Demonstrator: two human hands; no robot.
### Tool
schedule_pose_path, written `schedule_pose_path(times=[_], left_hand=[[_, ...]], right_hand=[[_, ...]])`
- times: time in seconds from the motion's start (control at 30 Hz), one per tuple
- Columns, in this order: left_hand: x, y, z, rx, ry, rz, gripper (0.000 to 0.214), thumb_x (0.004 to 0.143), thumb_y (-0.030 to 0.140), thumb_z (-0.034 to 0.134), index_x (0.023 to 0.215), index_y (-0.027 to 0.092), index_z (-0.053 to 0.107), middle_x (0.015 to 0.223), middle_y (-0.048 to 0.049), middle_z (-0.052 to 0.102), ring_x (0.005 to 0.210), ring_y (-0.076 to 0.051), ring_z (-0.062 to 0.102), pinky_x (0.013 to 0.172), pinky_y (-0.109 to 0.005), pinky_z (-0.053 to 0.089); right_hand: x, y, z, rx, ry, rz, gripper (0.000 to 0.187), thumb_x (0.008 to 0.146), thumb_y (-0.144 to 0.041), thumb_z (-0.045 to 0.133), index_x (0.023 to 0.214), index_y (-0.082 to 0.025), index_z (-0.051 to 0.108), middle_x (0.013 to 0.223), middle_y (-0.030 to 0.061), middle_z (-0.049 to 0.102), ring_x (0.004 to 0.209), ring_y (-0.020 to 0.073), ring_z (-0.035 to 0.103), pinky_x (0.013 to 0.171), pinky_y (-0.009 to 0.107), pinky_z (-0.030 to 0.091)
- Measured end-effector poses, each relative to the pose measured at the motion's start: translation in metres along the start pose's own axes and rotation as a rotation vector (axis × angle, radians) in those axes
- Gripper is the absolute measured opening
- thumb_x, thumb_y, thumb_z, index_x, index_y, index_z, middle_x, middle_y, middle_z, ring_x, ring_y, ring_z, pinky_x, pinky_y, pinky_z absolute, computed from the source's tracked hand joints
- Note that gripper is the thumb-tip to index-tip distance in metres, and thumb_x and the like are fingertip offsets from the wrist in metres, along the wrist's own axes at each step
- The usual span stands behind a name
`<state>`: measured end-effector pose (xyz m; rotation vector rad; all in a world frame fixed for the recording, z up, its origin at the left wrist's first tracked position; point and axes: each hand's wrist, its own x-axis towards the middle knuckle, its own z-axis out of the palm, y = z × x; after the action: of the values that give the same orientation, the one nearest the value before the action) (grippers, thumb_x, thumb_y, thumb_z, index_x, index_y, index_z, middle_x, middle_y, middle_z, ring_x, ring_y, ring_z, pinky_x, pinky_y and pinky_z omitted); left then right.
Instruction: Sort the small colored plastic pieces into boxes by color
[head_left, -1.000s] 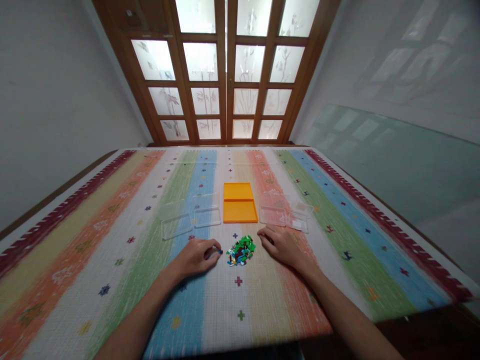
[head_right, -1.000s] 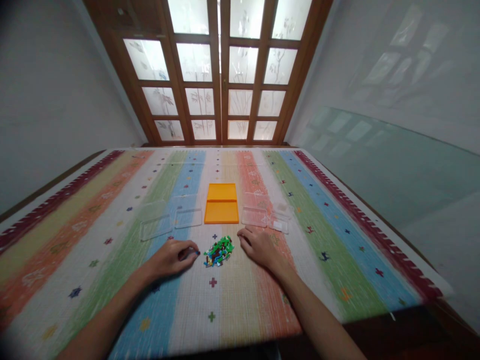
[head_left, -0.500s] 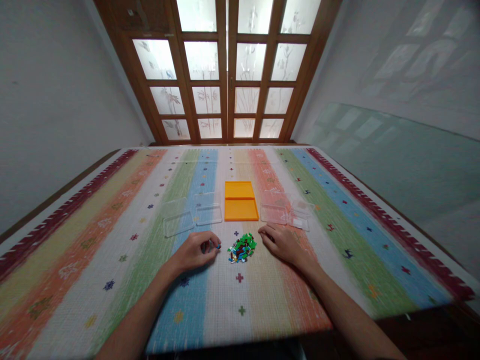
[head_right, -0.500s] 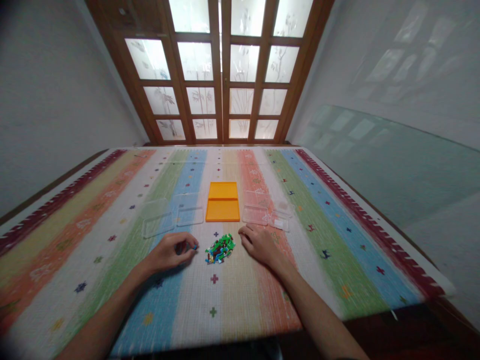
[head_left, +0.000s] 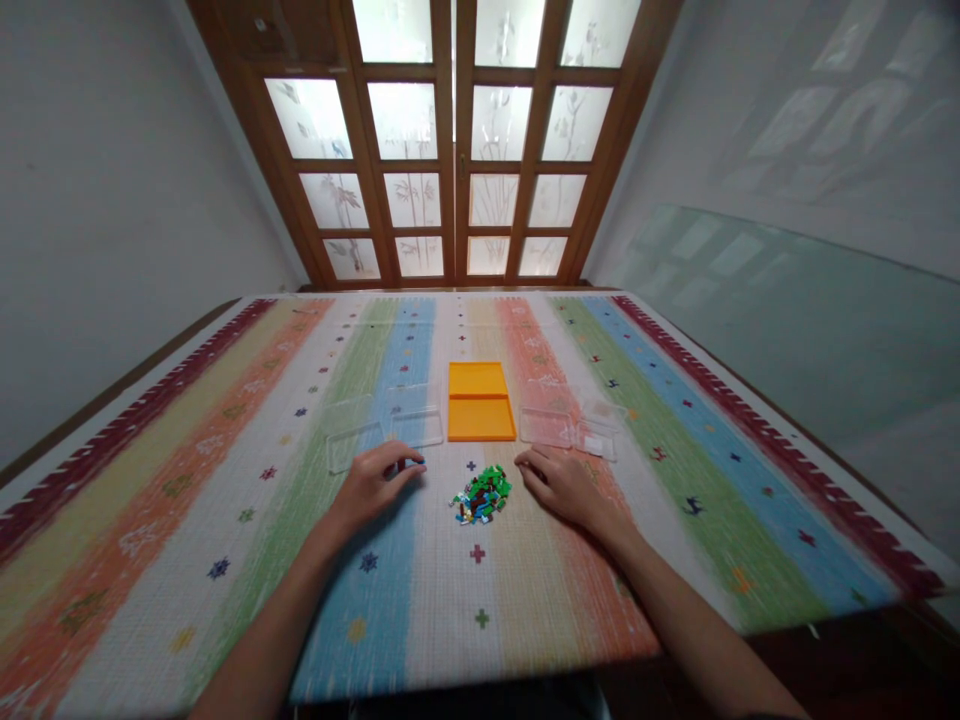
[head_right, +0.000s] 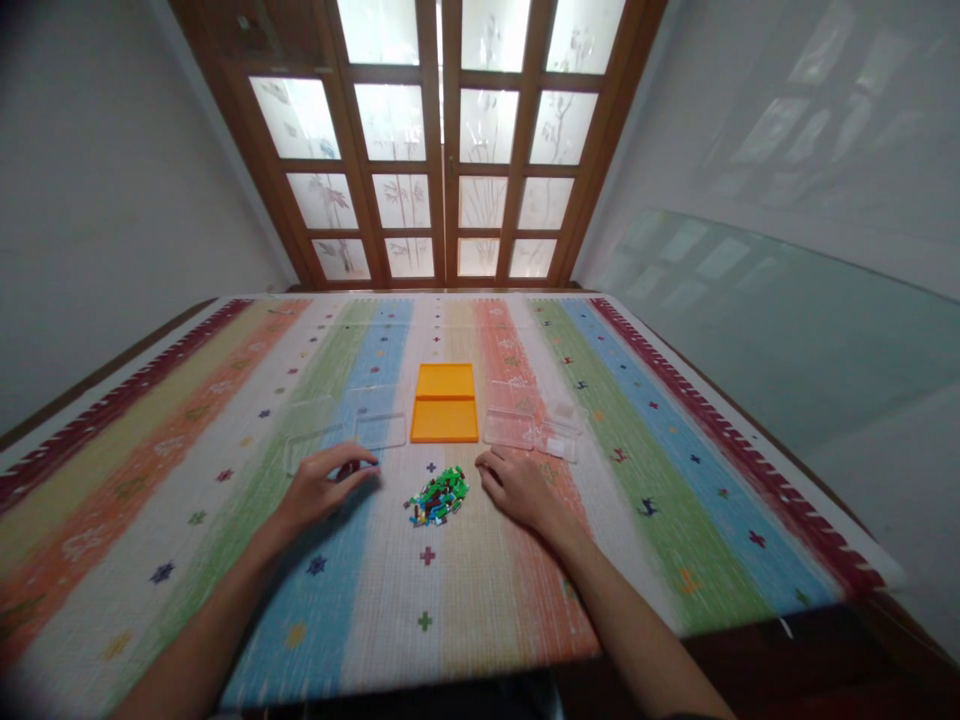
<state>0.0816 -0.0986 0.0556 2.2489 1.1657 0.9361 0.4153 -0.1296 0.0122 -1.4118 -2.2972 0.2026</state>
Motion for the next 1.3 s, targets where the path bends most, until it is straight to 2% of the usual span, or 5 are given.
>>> schedule_pose_path(times=[0.2, 0.53, 0.93, 1.17, 1.3], left_hand=[[0.002, -0.024, -0.031, 0.169, 0.276, -0.108, 0.02, 0.087, 0.036, 0.062, 0.09, 0.021, 0.075, 0.094, -0.0049, 0.076, 0.072, -0.017, 0.064, 0.07, -0.03, 0.051], [0.001, -0.052, -0.038, 0.268, 0.224, -0.369, 0.038, 0.078, 0.032, 0.062, 0.112, 0.018, 0.07, 0.09, -0.0061, 0.078, 0.071, -0.021, 0.069, 0.079, -0.034, 0.054], [0.006, -0.053, -0.037, 0.196, 0.199, -0.477, 0.031, 0.075, 0.039, 0.068, 0.097, 0.017, 0.072, 0.084, -0.0091, 0.079, 0.078, -0.026, 0.074, 0.078, -0.037, 0.056], [0.005, -0.029, -0.037, 0.281, 0.363, -0.263, 0.028, 0.088, 0.04, 0.057, 0.093, 0.019, 0.074, 0.08, -0.0047, 0.075, 0.064, -0.017, 0.063, 0.072, -0.031, 0.053], [0.004, -0.007, -0.015, 0.145, 0.164, -0.034, 0.021, 0.089, 0.033, 0.058, 0.096, 0.019, 0.072, 0.081, -0.0028, 0.072, 0.061, -0.013, 0.057, 0.067, -0.027, 0.05]], right_hand=[[-0.001, 0.0, 0.0, 0.012, -0.006, 0.005, 0.023, 0.095, -0.016, 0.046, 0.099, -0.017, 0.07, 0.092, 0.0081, 0.072, 0.08, 0.019, 0.066, 0.073, 0.029, 0.047], [0.0, 0.0, -0.001, -0.003, -0.005, 0.014, 0.023, 0.096, -0.017, 0.047, 0.099, -0.019, 0.07, 0.093, 0.0075, 0.072, 0.08, 0.0189, 0.067, 0.072, 0.028, 0.047], [0.0, 0.001, 0.0, -0.004, -0.025, 0.018, 0.023, 0.095, -0.016, 0.047, 0.099, -0.018, 0.069, 0.094, 0.0082, 0.072, 0.081, 0.0198, 0.067, 0.073, 0.029, 0.047], [0.0, 0.002, 0.001, 0.011, -0.013, 0.001, 0.023, 0.096, -0.017, 0.046, 0.099, -0.018, 0.069, 0.093, 0.008, 0.071, 0.082, 0.0193, 0.066, 0.075, 0.029, 0.047], [0.0, 0.0, -0.001, -0.005, -0.025, 0.01, 0.022, 0.095, -0.016, 0.047, 0.099, -0.019, 0.069, 0.094, 0.0077, 0.072, 0.082, 0.0192, 0.066, 0.074, 0.029, 0.046]])
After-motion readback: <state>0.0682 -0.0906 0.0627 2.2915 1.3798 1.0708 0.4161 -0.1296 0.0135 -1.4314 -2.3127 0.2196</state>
